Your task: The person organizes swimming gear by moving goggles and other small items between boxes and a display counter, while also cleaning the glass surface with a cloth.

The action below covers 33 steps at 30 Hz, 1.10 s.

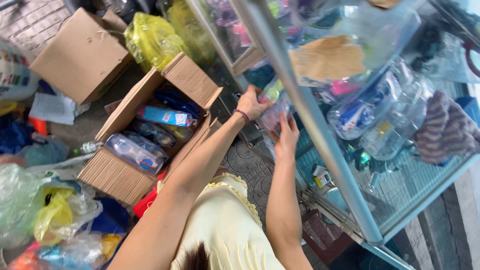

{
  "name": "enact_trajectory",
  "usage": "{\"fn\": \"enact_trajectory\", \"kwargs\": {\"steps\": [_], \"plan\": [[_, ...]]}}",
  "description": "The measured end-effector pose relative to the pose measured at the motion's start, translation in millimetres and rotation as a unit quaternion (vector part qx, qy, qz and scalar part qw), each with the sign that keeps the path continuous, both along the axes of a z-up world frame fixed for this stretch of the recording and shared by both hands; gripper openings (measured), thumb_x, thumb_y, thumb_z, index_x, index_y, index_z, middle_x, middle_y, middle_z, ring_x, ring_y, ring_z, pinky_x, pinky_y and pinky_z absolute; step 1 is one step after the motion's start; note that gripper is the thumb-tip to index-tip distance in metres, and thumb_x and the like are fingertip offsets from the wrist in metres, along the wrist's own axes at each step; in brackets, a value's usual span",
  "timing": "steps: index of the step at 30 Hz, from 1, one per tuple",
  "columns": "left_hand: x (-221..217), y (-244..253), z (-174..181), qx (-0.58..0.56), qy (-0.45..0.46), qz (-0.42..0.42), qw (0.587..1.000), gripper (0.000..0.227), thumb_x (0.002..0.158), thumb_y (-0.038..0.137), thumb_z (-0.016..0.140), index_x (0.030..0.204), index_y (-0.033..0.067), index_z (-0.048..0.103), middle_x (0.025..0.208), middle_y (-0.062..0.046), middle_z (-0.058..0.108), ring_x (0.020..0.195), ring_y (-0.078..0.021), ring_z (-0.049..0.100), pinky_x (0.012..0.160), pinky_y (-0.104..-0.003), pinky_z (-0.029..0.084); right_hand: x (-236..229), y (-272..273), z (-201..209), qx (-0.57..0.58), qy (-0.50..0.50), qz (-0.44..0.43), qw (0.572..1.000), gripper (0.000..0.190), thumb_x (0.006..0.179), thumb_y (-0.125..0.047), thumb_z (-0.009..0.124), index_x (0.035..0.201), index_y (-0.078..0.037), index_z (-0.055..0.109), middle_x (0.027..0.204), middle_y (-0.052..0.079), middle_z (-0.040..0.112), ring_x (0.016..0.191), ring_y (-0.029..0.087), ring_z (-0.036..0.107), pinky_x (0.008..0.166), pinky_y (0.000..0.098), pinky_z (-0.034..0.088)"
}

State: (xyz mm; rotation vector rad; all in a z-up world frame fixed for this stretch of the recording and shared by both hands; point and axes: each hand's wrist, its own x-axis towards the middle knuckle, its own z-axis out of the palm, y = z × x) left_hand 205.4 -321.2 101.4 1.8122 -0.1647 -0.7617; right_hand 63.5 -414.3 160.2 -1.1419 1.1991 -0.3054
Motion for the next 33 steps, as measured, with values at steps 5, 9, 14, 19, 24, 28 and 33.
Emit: {"fn": "enact_trajectory", "kwargs": {"steps": [5,9,14,19,24,28,33], "plan": [[-39,84,30,-0.086,0.124,-0.108,0.983,0.079,0.075,0.050,0.086,0.129,-0.0026,0.064,0.100,-0.015,0.075,0.088,-0.0226,0.075,0.077,-0.036,0.060,-57,33,34,0.040,-0.052,0.060,0.996,0.043,0.099,-0.030,0.069,0.133,-0.006,0.061,0.120,0.007,0.067,0.105,0.021,0.067,0.082,0.0417,0.058],[-91,174,49,-0.192,0.223,-0.037,0.955,0.079,0.080,0.036,0.083,0.142,-0.0003,0.050,0.104,-0.012,0.073,0.086,-0.0164,0.070,0.072,-0.033,0.060,-77,95,52,0.053,-0.056,0.123,0.989,0.050,0.098,-0.024,0.067,0.142,-0.003,0.055,0.132,0.010,0.065,0.115,0.022,0.067,0.094,0.0376,0.058],[-154,273,-8,-0.221,0.197,0.150,0.943,0.074,0.090,0.023,0.080,0.149,0.0020,0.040,0.129,-0.014,0.064,0.111,-0.0184,0.067,0.093,-0.037,0.061,-38,163,15,0.068,-0.012,0.298,0.952,0.063,0.095,-0.012,0.072,0.151,0.002,0.047,0.135,0.010,0.064,0.113,0.015,0.063,0.097,0.0296,0.052],[-178,312,-116,-0.211,0.261,0.393,0.856,0.070,0.089,0.019,0.078,0.146,0.0064,0.039,0.120,-0.013,0.064,0.102,-0.0203,0.068,0.084,-0.036,0.060,32,226,-87,0.016,-0.003,0.479,0.878,0.057,0.092,-0.008,0.073,0.144,0.005,0.054,0.124,0.012,0.069,0.107,0.016,0.065,0.092,0.0291,0.054],[-153,309,-156,-0.181,0.308,0.447,0.820,0.063,0.091,0.024,0.074,0.141,0.0068,0.041,0.112,-0.010,0.066,0.096,-0.0167,0.068,0.077,-0.036,0.062,62,242,-182,-0.165,0.016,0.576,0.801,0.053,0.095,-0.017,0.072,0.141,0.004,0.057,0.136,0.020,0.066,0.125,0.024,0.065,0.105,0.0338,0.049],[-150,311,-170,0.161,0.138,0.298,0.931,0.066,0.094,0.019,0.070,0.146,-0.0059,0.037,0.112,-0.025,0.072,0.097,-0.0331,0.071,0.088,-0.043,0.056,53,251,-195,-0.169,-0.001,0.586,0.793,0.053,0.097,-0.023,0.063,0.144,-0.001,0.052,0.141,0.022,0.063,0.129,0.031,0.064,0.109,0.0365,0.048],[-149,312,-153,0.157,-0.012,0.243,0.957,0.092,0.085,0.019,0.083,0.146,-0.0167,0.024,0.135,-0.039,0.051,0.126,-0.0464,0.053,0.106,-0.046,0.043,40,234,-115,-0.321,-0.049,0.513,0.794,0.045,0.096,-0.017,0.069,0.137,-0.003,0.063,0.141,0.022,0.059,0.131,0.037,0.059,0.108,0.0399,0.047]]}}
